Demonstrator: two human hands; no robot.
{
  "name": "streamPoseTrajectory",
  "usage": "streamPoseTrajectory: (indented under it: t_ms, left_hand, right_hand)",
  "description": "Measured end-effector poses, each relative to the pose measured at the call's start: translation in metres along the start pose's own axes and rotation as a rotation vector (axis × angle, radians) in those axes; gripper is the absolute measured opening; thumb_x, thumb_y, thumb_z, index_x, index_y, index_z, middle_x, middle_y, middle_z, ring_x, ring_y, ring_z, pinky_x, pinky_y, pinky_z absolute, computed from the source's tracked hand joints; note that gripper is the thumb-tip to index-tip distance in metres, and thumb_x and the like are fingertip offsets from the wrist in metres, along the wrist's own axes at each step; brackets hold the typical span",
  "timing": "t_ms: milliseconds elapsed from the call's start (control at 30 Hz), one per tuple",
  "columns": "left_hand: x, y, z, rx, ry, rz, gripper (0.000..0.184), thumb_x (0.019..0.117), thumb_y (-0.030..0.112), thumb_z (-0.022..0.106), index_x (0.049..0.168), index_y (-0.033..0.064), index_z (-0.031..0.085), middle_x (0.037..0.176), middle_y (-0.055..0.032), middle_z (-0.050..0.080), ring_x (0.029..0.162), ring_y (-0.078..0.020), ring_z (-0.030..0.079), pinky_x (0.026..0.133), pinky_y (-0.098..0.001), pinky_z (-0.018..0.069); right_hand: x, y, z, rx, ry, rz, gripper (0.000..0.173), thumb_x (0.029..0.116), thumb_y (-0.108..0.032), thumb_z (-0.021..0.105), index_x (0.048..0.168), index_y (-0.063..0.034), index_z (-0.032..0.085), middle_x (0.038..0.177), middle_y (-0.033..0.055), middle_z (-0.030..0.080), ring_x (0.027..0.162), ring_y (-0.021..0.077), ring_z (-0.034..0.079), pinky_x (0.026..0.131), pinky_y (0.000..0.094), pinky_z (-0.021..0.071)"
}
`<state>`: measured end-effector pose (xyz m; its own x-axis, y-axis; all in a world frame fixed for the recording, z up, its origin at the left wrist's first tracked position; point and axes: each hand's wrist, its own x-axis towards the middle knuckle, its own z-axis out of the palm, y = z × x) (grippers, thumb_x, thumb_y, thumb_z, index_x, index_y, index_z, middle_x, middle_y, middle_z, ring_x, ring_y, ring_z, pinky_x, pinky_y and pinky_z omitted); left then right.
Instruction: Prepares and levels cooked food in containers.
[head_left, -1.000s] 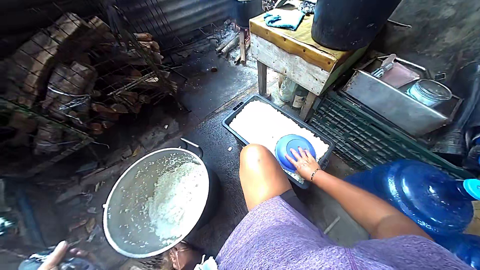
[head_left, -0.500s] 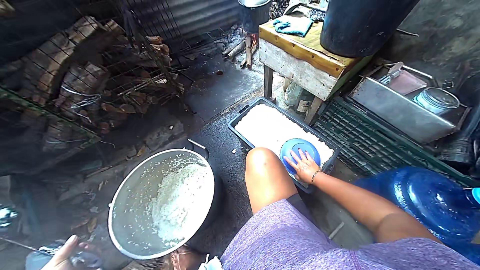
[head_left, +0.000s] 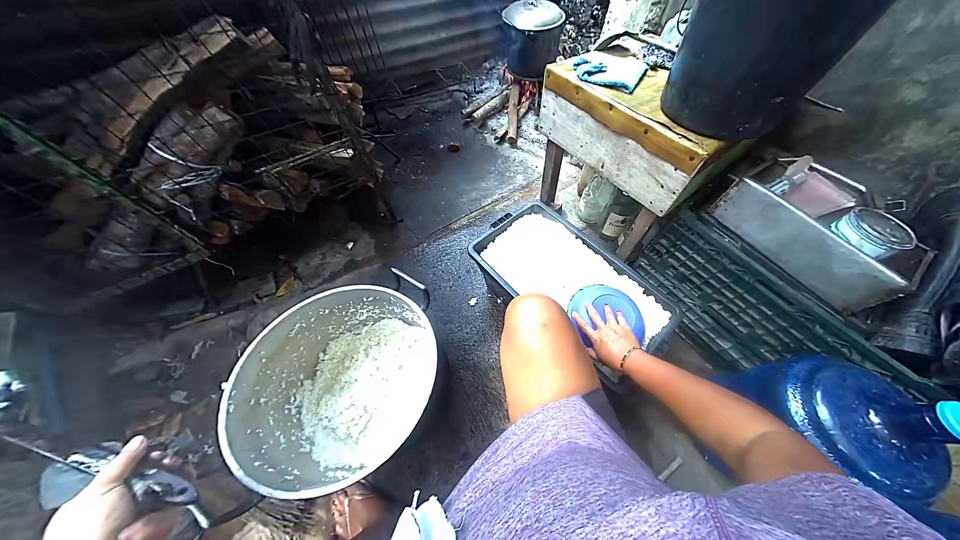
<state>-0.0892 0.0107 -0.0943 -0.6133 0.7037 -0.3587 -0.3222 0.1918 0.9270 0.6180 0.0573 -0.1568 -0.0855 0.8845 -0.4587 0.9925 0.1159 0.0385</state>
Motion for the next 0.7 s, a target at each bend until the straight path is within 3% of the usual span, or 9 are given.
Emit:
streamPoseTrajectory:
  t_ms: [67,200,300,400,467,500,567,700]
  left_hand:
    - [-0.017,0.01,0.016,0.016,0.035,0.005,0.015,0.1036,0.03,0.06,0.094,0.0184,0.058,0.07,0.0065,0.06,0.056,-0.0066,0.061,0.053,-0.0247,0.0558]
    - [-0.018,0.011,0.018,0.029,0.025,-0.007,0.017,0.1046,0.031,0.058,0.093,0.0182,0.057,0.07,0.006,0.06,0.056,-0.0072,0.061,0.054,-0.0257,0.056]
    - [-0.028,0.014,0.026,0.036,0.051,0.004,0.015,0.1046,0.029,0.059,0.095,0.0181,0.057,0.07,0.0064,0.06,0.056,-0.0066,0.06,0.053,-0.025,0.0555]
    - [-0.024,0.012,0.021,0.034,0.032,0.002,0.015,0.1042,0.029,0.059,0.095,0.018,0.058,0.07,0.0061,0.06,0.056,-0.0067,0.06,0.054,-0.0247,0.0556]
    - [-0.023,0.013,0.019,0.03,0.043,0.002,0.014,0.1045,0.029,0.059,0.095,0.0179,0.058,0.07,0.0061,0.06,0.056,-0.0064,0.06,0.053,-0.0241,0.0553]
    - [-0.021,0.012,0.018,0.026,0.051,0.004,0.015,0.1044,0.029,0.059,0.094,0.0177,0.058,0.069,0.0062,0.06,0.056,-0.0064,0.06,0.053,-0.0241,0.0553]
    - [-0.012,0.007,0.013,0.016,0.04,0.008,0.016,0.1033,0.031,0.061,0.094,0.0182,0.058,0.07,0.0064,0.06,0.056,-0.006,0.06,0.053,-0.0237,0.0553]
    - [-0.047,0.027,0.038,0.038,0.131,-0.008,0.011,0.1037,0.026,0.058,0.096,0.0178,0.056,0.069,0.008,0.057,0.055,-0.0022,0.056,0.051,-0.0197,0.0508]
  right_hand:
    - [0.001,-0.002,0.002,0.001,-0.01,0.005,0.089,0.096,-0.036,0.067,0.168,-0.0245,0.017,0.173,0.0219,0.012,0.154,0.0539,0.018,0.117,0.0759,0.023]
    - [0.003,-0.016,0.004,0.021,-0.018,0.02,0.075,0.1002,-0.007,0.051,0.167,-0.0232,0.021,0.173,0.0216,0.012,0.155,0.0551,0.013,0.118,0.0769,0.0201]
    - [-0.001,-0.025,0.0,0.0,-0.024,0.008,0.073,0.1013,0.003,0.044,0.167,-0.0223,0.023,0.173,0.0214,0.011,0.154,0.0575,0.012,0.116,0.0782,0.0206]
    - [-0.007,-0.024,-0.007,0.01,-0.005,0.017,0.075,0.0998,0.0,0.049,0.167,-0.0212,0.022,0.173,0.0222,0.011,0.154,0.0589,0.012,0.115,0.0794,0.0223]
    - [-0.009,-0.016,-0.015,0.049,0.059,0.063,0.083,0.0927,-0.003,0.058,0.167,-0.0189,0.023,0.173,0.0212,0.012,0.154,0.056,0.014,0.117,0.0778,0.0208]
    - [-0.01,-0.009,-0.019,0.072,0.098,0.099,0.084,0.0912,-0.002,0.059,0.166,-0.0181,0.024,0.173,0.0212,0.013,0.155,0.0538,0.017,0.118,0.0749,0.0229]
    - [-0.013,0.014,-0.028,0.113,0.175,0.195,0.075,0.0969,-0.002,0.054,0.165,-0.0166,0.026,0.17,0.0242,0.019,0.15,0.0537,0.03,0.113,0.0699,0.034]
    - [-0.023,0.052,-0.073,0.167,0.282,0.351,0.06,0.1037,-0.012,0.051,0.161,-0.0112,0.035,0.15,0.03,0.05,0.128,0.0556,0.055,0.098,0.0741,0.0458]
